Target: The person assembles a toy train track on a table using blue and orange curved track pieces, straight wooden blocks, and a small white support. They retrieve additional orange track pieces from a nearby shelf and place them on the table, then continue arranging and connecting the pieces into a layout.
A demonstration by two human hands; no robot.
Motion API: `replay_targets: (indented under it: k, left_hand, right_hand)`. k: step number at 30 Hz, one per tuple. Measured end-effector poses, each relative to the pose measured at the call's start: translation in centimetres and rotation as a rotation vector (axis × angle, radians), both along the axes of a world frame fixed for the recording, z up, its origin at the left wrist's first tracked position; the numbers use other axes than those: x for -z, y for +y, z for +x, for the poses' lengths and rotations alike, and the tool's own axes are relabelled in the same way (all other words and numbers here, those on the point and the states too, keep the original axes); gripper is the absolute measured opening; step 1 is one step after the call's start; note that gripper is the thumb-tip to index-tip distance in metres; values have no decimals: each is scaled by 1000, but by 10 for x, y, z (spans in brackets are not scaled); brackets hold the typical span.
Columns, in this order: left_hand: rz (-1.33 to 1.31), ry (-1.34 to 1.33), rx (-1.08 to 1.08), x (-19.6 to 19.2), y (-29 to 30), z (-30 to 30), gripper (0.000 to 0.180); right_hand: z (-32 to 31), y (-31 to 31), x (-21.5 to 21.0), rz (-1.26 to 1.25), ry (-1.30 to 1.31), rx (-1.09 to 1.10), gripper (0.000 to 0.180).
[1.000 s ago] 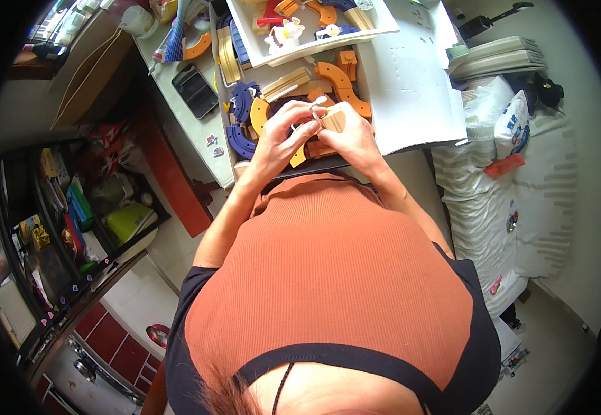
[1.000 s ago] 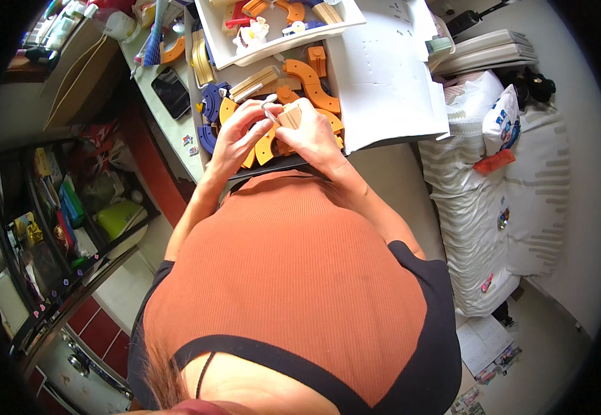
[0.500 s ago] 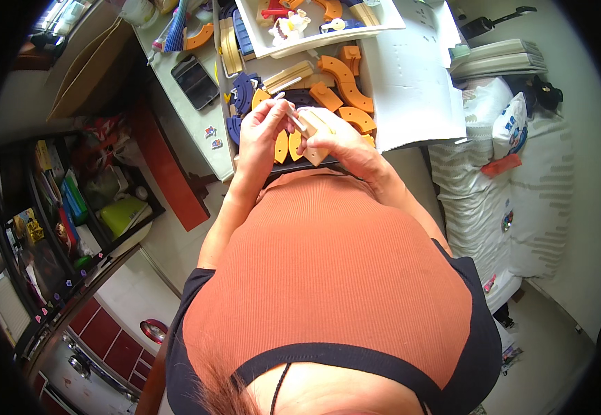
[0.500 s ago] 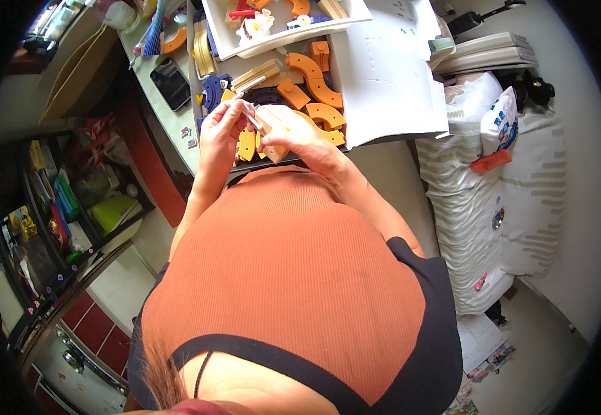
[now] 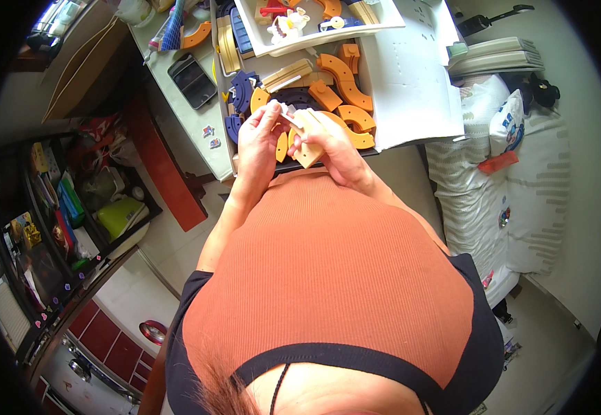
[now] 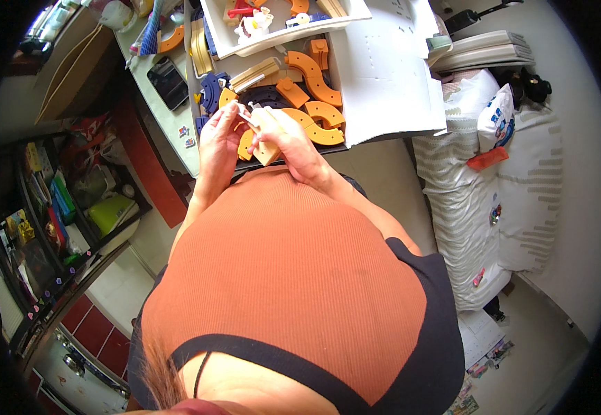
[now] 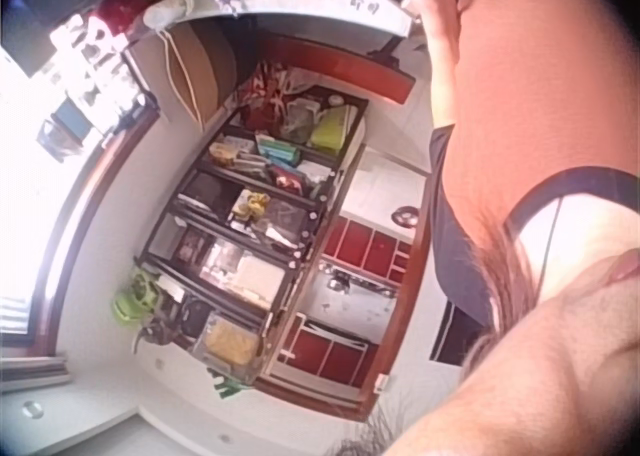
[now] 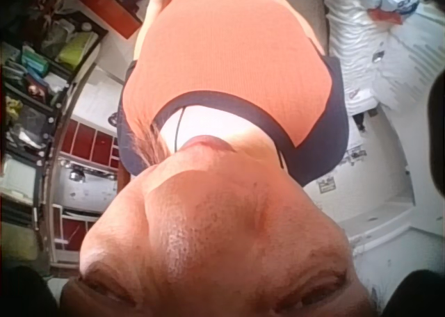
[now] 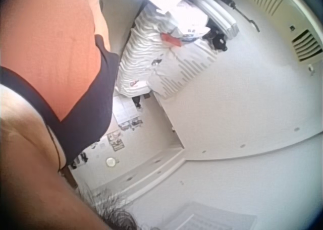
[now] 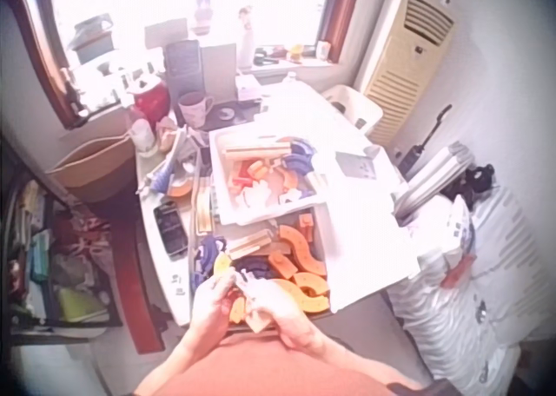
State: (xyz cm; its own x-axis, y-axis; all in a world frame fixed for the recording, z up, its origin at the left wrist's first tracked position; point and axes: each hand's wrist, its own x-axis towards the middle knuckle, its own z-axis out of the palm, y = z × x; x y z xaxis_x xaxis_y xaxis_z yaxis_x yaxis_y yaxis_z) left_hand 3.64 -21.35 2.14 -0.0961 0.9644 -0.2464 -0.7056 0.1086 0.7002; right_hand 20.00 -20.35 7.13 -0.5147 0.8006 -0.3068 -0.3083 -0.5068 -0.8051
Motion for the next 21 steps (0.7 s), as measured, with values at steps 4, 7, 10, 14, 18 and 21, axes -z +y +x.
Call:
replay_targets:
  k: [4,7,10,14,18,21]
  left_hand:
    - [77,553,123,0,9,-10,22]
    - [488,1629,-215,-4,31,-23,13]
    - [625,1729,-255,0,59,-24,16]
    - [599,1674,-78,11,82,-23,15]
    - [360,1368,31,13,82,-29,15]
    - [193,891,133,8,76,-31,23]
  right_hand:
    - [15,2,4,70,-105,113,37]
    - [35,13,11,349,-396,244,37]
    - [53,34,23,765,-954,290,52]
    - [70,59,45,1113,-1568,251,72]
    - [75,72,59,1213,-1681,219,82]
    - [74,71,58,1255,-1684,219,80]
